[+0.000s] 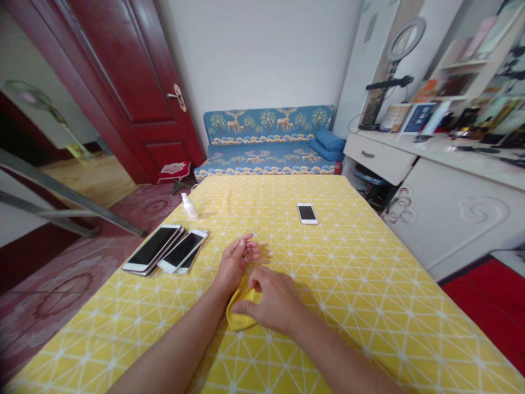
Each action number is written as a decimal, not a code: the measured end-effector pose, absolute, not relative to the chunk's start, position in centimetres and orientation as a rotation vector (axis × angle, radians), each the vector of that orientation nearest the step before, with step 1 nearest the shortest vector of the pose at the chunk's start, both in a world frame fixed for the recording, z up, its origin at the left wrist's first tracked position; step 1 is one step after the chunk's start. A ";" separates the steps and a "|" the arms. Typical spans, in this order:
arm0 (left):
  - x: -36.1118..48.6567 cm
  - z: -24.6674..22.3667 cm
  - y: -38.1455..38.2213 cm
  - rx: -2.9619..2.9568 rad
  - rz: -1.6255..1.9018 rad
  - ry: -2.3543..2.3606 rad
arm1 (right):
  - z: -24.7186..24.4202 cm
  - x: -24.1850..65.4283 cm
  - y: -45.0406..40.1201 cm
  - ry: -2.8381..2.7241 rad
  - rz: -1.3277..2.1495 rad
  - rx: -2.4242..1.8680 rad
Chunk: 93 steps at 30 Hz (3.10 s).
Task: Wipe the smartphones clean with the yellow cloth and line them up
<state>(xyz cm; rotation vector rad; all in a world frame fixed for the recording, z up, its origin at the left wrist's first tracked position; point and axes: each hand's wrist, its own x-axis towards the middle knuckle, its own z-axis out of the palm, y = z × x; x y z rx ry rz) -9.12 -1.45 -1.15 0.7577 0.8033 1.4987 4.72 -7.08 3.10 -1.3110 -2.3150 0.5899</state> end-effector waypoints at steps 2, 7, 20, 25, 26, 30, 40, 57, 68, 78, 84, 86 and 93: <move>-9.4 -1.3 -1.2 0.738 1.548 0.816 | 3.5 4.4 -8.6 -2.474 0.542 -1.246; -9.4 -1.5 -1.0 0.762 1.578 0.890 | 1.4 3.6 -7.5 -2.498 0.497 -1.150; -19.2 2.3 -1.6 1.960 0.960 2.638 | -0.8 3.7 -4.5 -1.932 0.802 -1.217; -21.3 2.8 -2.3 1.857 0.412 2.744 | -0.9 3.6 -4.4 -1.926 0.784 -1.238; -21.2 2.8 -2.4 1.862 0.360 2.718 | -0.9 3.6 -4.4 -1.930 0.784 -1.241; -20.6 2.7 -2.4 1.822 0.288 2.721 | -0.9 3.5 -4.4 -1.941 0.790 -1.246; -19.7 2.8 -2.9 1.745 0.246 2.742 | -0.6 3.5 -4.6 -1.956 0.774 -1.256; -12.9 3.5 -3.0 0.660 1.339 1.125 | -0.9 3.9 -3.8 -1.419 1.207 -1.099; -9.9 1.5 -3.5 0.388 1.111 0.559 | -1.9 5.9 -2.0 -0.872 1.077 -1.059; -9.7 0.5 -3.4 0.329 1.252 0.522 | 0.8 5.0 -5.0 -2.013 0.367 -0.787; -10.1 0.4 -3.8 0.304 1.153 0.595 | 0.5 4.4 -5.3 -2.241 0.206 -0.761; -10.0 0.5 -4.0 0.289 1.139 0.574 | 0.3 4.5 -5.0 -2.211 0.201 -0.845; -9.4 0.9 -4.7 0.412 0.986 0.527 | -1.1 5.6 -3.5 -2.042 0.203 -1.011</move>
